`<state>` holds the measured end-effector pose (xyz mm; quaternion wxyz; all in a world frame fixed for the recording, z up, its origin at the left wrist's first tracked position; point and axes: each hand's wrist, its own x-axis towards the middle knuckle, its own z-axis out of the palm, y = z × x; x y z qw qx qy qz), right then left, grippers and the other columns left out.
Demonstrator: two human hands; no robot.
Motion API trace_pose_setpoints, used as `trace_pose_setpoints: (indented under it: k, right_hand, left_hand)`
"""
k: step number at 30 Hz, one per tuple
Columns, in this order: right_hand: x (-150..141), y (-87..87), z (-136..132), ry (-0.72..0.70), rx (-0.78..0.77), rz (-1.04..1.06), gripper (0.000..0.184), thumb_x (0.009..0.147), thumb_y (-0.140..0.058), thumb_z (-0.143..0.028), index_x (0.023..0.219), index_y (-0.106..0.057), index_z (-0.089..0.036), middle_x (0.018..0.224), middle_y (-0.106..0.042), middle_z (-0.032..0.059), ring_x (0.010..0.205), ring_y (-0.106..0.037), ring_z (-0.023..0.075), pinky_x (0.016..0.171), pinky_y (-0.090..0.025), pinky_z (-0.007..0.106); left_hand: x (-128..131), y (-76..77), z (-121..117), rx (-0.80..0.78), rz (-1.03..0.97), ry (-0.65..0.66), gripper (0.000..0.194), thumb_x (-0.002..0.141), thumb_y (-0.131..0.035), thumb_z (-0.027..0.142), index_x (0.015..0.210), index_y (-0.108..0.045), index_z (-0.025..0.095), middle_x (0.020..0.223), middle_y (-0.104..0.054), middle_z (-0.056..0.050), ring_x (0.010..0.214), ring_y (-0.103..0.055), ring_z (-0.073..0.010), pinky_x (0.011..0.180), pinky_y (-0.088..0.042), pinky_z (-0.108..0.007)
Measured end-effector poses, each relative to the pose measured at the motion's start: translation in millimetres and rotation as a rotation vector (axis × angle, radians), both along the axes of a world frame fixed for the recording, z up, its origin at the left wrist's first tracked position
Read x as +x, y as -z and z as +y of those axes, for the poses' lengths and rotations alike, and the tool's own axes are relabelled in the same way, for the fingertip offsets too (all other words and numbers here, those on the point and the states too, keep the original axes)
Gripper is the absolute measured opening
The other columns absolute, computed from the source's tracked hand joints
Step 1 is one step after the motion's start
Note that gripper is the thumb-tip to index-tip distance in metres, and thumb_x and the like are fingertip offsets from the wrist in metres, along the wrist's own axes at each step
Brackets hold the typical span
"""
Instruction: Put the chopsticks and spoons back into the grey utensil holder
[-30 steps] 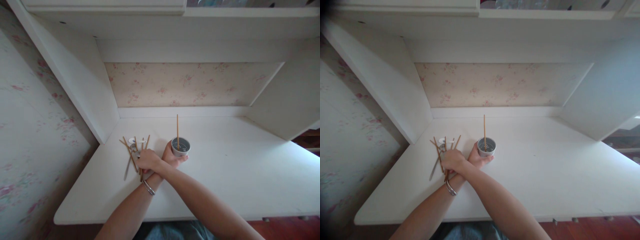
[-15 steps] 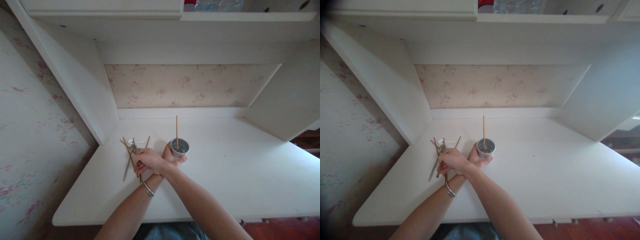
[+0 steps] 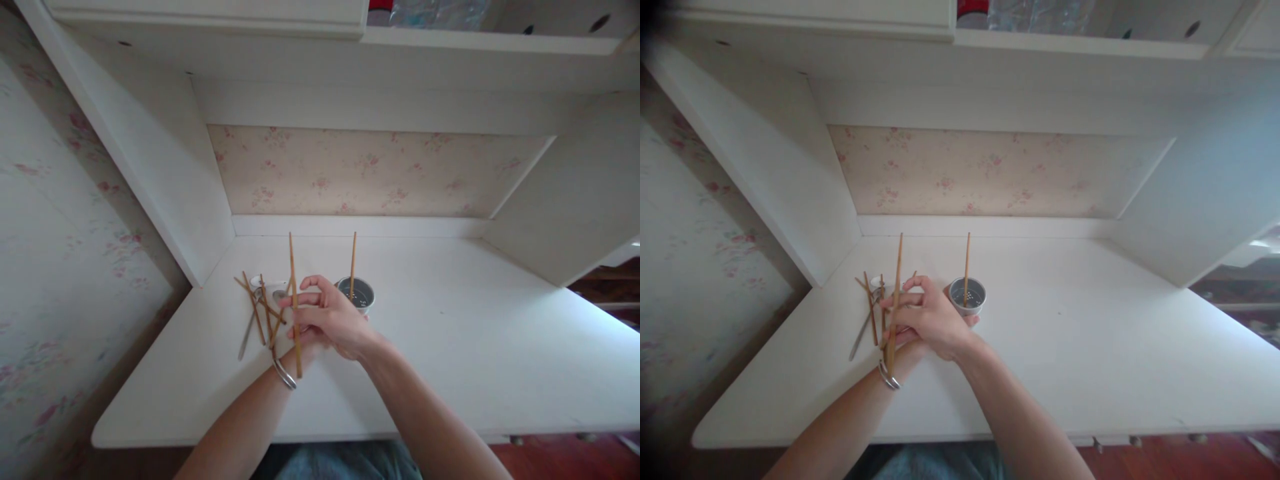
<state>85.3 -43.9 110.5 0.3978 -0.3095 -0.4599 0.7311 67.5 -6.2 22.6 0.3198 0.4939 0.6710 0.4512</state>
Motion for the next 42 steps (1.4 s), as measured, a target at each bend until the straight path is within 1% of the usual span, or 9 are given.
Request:
trace_pose_setpoints:
  k: [4, 7, 10, 13, 17, 21, 25, 37, 42]
  right_hand:
    - [41.4, -25.8, 10.9, 0.242, 0.168, -0.061, 0.074, 0.063, -0.072, -0.016, 0.126, -0.037, -0.031, 0.108, -0.067, 0.0044, 0.072, -0.069, 0.0152, 0.056, -0.054, 0.023]
    - [70.3, -39.8, 30.7, 0.436, 0.249, -0.172, 0.05, 0.072, -0.066, -0.026, 0.118, -0.048, -0.026, 0.096, -0.068, 0.0031, 0.074, -0.069, 0.016, 0.061, -0.055, 0.026]
    - [91.4, -42.3, 50.9, 0.595, 0.296, -0.266, 0.031, 0.077, -0.06, -0.035, 0.103, -0.053, -0.021, 0.087, -0.066, 0.0025, 0.072, -0.068, 0.0158, 0.063, -0.055, 0.028]
    - [103.7, -29.2, 66.7, 0.691, 0.329, -0.306, 0.026, 0.076, -0.061, -0.037, 0.094, -0.053, -0.021, 0.089, -0.065, 0.0036, 0.076, -0.068, 0.017, 0.066, -0.055, 0.029]
    - [109.9, 3.1, 78.5, 0.757, 0.378, -0.426, 0.022, 0.075, -0.061, -0.038, 0.087, -0.058, -0.019, 0.094, -0.066, 0.0058, 0.084, -0.067, 0.0189, 0.07, -0.055, 0.03]
    - [109.3, 30.7, 78.9, 0.782, 0.457, -0.703, 0.026, 0.079, -0.055, -0.039, 0.089, -0.065, -0.018, 0.089, -0.069, 0.0064, 0.081, -0.066, 0.0192, 0.074, -0.052, 0.033]
    - [105.1, 47.1, 71.7, 0.765, 0.513, -0.858, 0.027, 0.08, -0.054, -0.041, 0.087, -0.069, -0.019, 0.084, -0.072, 0.0049, 0.081, -0.067, 0.0201, 0.077, -0.05, 0.034]
    - [106.0, 58.9, 58.0, 0.725, 0.422, -0.885, 0.025, 0.079, -0.057, -0.039, 0.088, -0.074, -0.023, 0.085, -0.075, 0.0037, 0.08, -0.07, 0.0209, 0.074, -0.053, 0.032]
    - [107.3, 64.6, 58.5, 0.706, 0.401, -0.778, 0.034, 0.079, -0.059, -0.034, 0.108, -0.069, -0.021, 0.097, -0.074, 0.005, 0.085, -0.07, 0.0196, 0.077, -0.055, 0.031]
  left_hand:
    - [-5.5, -2.7, 1.9, 0.11, -0.13, 0.317, 0.05, 0.065, -0.076, 0.024, 0.11, -0.055, 0.023, 0.098, -0.066, -0.001, 0.094, -0.065, -0.023, 0.078, -0.054, -0.032]
    - [-14.4, 0.1, -0.8, 0.181, -0.253, 0.518, 0.064, 0.059, -0.082, 0.023, 0.116, -0.053, 0.021, 0.105, -0.066, -0.004, 0.095, -0.064, -0.0208, 0.085, -0.051, -0.032]
    - [-17.8, 5.8, -1.7, 0.204, -0.38, 0.606, 0.064, 0.063, -0.08, 0.025, 0.118, -0.05, 0.018, 0.111, -0.064, -0.009, 0.098, -0.062, -0.0208, 0.091, -0.048, -0.036]
    - [-17.1, 9.3, -0.6, 0.19, -0.435, 0.624, 0.065, 0.062, -0.081, 0.025, 0.118, -0.05, 0.018, 0.113, -0.063, -0.009, 0.099, -0.061, -0.0206, 0.092, -0.046, -0.036]
    - [-15.7, 10.0, 0.0, 0.176, -0.477, 0.626, 0.067, 0.06, -0.083, 0.024, 0.118, -0.05, 0.018, 0.113, -0.064, -0.009, 0.1, -0.061, -0.0208, 0.093, -0.045, -0.037]
    - [-14.7, 13.4, 1.0, 0.191, -0.495, 0.638, 0.068, 0.061, -0.082, 0.022, 0.12, -0.048, 0.018, 0.117, -0.062, -0.01, 0.104, -0.06, -0.0213, 0.096, -0.043, -0.038]
    - [-12.9, 19.4, 4.1, 0.197, -0.538, 0.636, 0.072, 0.06, -0.082, 0.019, 0.122, -0.046, 0.017, 0.119, -0.061, -0.01, 0.108, -0.059, -0.0218, 0.098, -0.043, -0.038]
    - [-12.5, 18.2, 4.9, 0.209, -0.577, 0.633, 0.072, 0.057, -0.083, 0.016, 0.121, -0.049, 0.016, 0.118, -0.063, -0.01, 0.109, -0.059, -0.0224, 0.099, -0.042, -0.039]
    - [-11.9, 16.2, 3.8, 0.207, -0.574, 0.608, 0.071, 0.056, -0.082, 0.014, 0.12, -0.05, 0.017, 0.119, -0.063, -0.01, 0.11, -0.059, -0.0228, 0.1, -0.042, -0.039]
